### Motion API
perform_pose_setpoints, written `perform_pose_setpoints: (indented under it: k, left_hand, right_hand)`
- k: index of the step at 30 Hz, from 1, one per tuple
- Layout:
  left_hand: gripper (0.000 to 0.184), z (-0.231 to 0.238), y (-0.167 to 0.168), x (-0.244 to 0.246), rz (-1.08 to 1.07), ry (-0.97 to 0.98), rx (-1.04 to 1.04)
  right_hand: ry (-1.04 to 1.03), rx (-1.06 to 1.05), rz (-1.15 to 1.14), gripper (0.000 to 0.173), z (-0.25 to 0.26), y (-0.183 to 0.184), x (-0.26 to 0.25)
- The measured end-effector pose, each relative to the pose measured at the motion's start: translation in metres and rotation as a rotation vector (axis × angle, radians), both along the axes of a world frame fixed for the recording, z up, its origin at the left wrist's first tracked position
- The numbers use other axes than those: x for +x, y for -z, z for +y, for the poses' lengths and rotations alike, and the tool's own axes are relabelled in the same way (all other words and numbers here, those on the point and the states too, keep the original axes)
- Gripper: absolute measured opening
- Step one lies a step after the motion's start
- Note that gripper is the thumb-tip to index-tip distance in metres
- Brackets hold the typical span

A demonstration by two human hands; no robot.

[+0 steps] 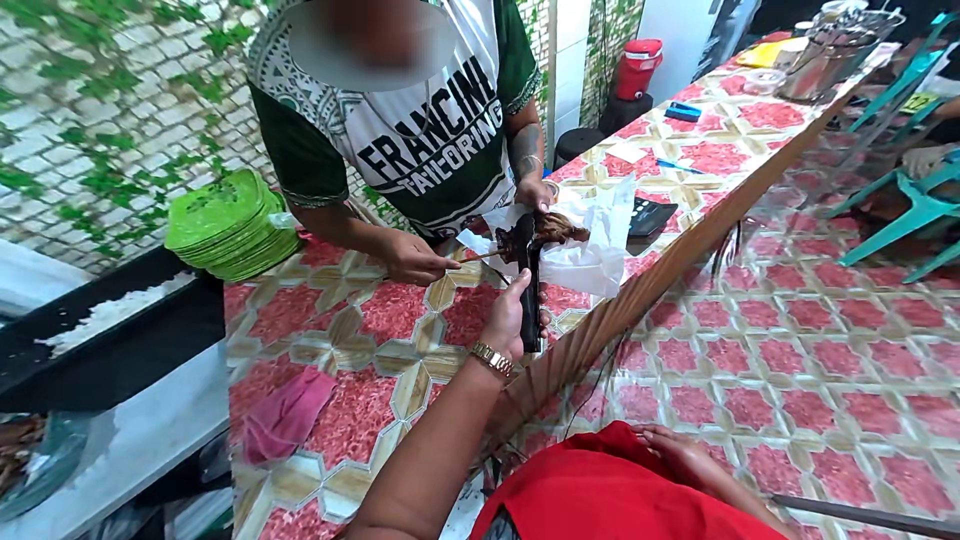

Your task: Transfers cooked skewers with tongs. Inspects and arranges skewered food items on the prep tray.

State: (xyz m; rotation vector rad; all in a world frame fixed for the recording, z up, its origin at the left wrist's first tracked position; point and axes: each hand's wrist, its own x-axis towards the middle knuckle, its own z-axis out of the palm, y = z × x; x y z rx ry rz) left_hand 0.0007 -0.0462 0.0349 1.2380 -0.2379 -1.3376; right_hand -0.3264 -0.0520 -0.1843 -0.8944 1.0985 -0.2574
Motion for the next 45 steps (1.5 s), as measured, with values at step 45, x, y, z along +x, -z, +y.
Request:
perform_pose_setpoints:
  k: [45]
  left_hand:
    - [0.061, 0.008, -0.010, -0.012, 0.025, 0.081, -0.034]
  right_hand:
    - [-0.007, -0.018, -0.016, 0.028, 0.009, 0.005, -0.010]
